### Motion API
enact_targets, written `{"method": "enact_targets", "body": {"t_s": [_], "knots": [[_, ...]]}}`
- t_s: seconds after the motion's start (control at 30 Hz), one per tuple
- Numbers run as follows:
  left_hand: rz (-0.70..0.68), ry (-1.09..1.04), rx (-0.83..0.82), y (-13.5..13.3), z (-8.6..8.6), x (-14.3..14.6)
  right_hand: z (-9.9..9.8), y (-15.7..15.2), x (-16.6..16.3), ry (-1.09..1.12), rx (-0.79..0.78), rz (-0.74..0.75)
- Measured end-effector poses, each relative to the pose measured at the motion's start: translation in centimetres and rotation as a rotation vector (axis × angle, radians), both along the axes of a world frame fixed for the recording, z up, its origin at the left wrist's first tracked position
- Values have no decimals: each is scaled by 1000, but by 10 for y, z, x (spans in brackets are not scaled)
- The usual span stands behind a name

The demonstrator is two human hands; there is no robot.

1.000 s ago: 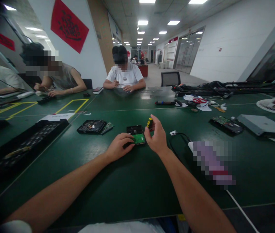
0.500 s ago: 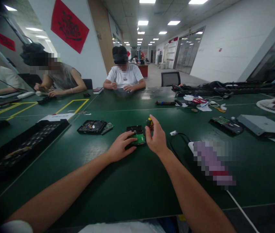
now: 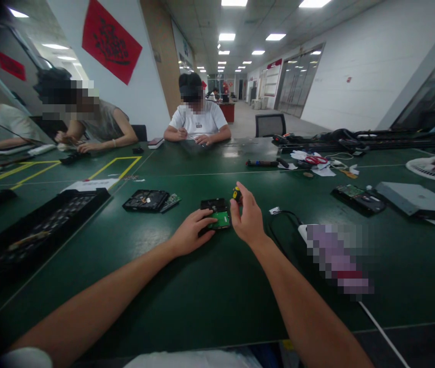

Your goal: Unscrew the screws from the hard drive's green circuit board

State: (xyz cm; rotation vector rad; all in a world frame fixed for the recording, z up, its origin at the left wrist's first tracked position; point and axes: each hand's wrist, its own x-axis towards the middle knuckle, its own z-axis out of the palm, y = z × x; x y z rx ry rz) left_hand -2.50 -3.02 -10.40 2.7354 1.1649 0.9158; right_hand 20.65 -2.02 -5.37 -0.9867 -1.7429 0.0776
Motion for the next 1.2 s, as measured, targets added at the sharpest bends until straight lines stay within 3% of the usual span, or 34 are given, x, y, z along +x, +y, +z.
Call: {"method": "enact_targets", "body": {"t_s": [0.2,0.4,1.03,1.2], "knots": [[2,4,1,0,0,0,5,-1,1,-54,43,-27],[-6,-12,-4,0,0,0,-1,1,1,-22,-15,37],[-9,-17,-2,1,0,-1,10,-5,-1,-57,75,-68],[1,-11,-9,1,0,-1,8,-4,-2,-38,69,-25]]}}
